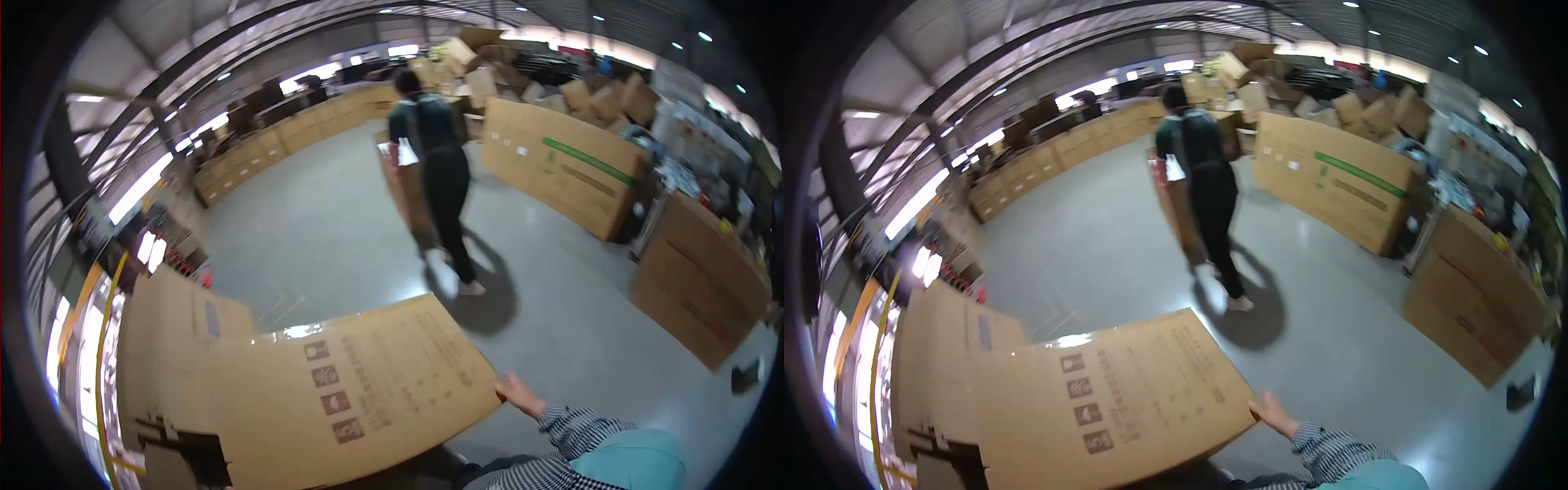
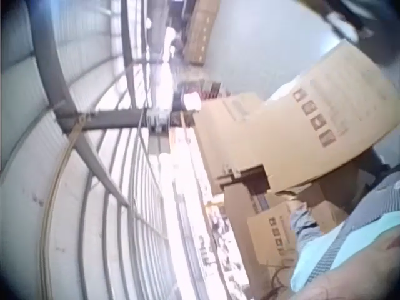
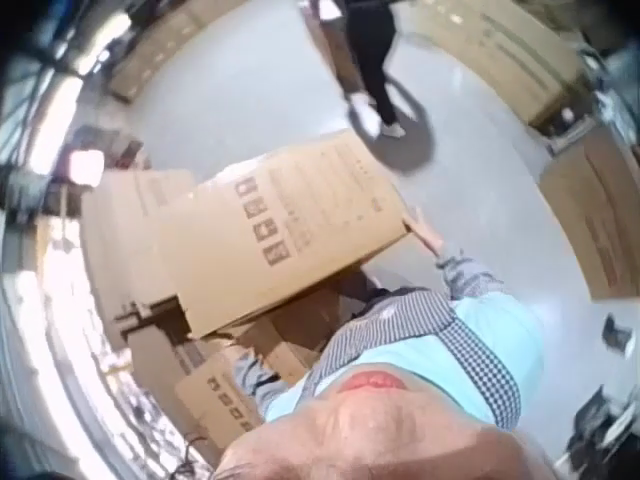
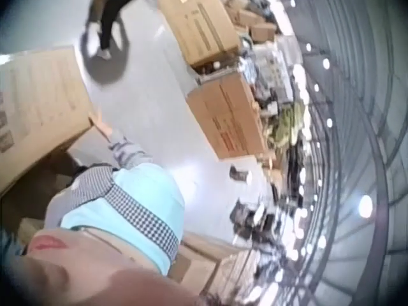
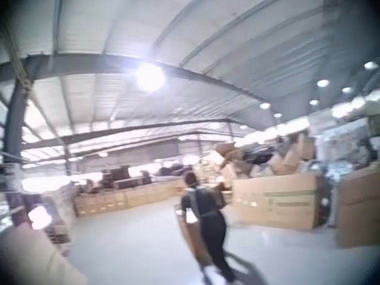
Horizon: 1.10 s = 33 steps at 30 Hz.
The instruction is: The recorder is organizing and stacking long, wrapped building components or decorative panels in a warehouse environment.
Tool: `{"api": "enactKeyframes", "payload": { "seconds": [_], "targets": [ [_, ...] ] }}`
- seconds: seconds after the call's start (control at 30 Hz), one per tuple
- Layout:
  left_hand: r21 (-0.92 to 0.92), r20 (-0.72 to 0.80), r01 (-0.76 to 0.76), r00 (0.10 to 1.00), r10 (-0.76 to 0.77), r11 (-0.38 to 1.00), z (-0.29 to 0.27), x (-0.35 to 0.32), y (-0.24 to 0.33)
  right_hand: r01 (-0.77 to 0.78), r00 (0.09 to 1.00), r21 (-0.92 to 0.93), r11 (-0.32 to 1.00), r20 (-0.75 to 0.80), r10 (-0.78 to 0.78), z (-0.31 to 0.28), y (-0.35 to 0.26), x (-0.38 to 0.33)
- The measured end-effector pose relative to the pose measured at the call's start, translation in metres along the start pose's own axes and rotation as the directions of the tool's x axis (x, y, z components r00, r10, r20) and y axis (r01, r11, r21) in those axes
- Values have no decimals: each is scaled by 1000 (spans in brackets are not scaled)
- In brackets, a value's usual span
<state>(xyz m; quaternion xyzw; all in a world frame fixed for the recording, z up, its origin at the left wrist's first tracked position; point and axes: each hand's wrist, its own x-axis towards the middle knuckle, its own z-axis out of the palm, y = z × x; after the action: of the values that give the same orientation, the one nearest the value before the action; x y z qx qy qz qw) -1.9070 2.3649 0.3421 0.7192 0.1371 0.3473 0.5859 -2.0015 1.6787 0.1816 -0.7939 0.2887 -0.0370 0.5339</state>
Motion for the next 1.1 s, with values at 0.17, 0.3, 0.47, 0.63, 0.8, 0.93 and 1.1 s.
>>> {"api": "enactKeyframes", "payload": {
  "seconds": [0.17, 0.3, 0.47, 0.63, 0.8, 0.93, 1.1],
  "targets": [
    [-381, 290, -31, 945, 151, 924, 146, -78, 42, -117, 942, 162, 980, -295, 161, -99, 96, -18],
    [-410, 534, 101, 832, 149, 907, 226, -179, 173, -110, 888, 510, 853, -334, 314, -205, 144, -148],
    [-543, 732, 116, 550, 401, 832, 305, -376, 340, -95, 636, 638, 764, -552, 539, -307, 304, -311],
    [-508, 849, 257, 314, 426, 822, 355, -569, 409, -57, 443, 692, 719, -628, 639, -404, 437, -466],
    [-550, 833, 293, 132, 537, 782, 384, -770, 501, 103, 146, 677, 729, -735, 662, -514, 461, -580],
    [-497, 819, 495, -2, 573, 713, 405, -934, 549, 189, 55, 744, 641, -660, 749, -598, 566, -647],
    [-467, 786, 632, -25, 618, 618, 451, -1145, 602, 431, -14, 614, 661, -728, 685, -723, 619, -748]
  ]
}}
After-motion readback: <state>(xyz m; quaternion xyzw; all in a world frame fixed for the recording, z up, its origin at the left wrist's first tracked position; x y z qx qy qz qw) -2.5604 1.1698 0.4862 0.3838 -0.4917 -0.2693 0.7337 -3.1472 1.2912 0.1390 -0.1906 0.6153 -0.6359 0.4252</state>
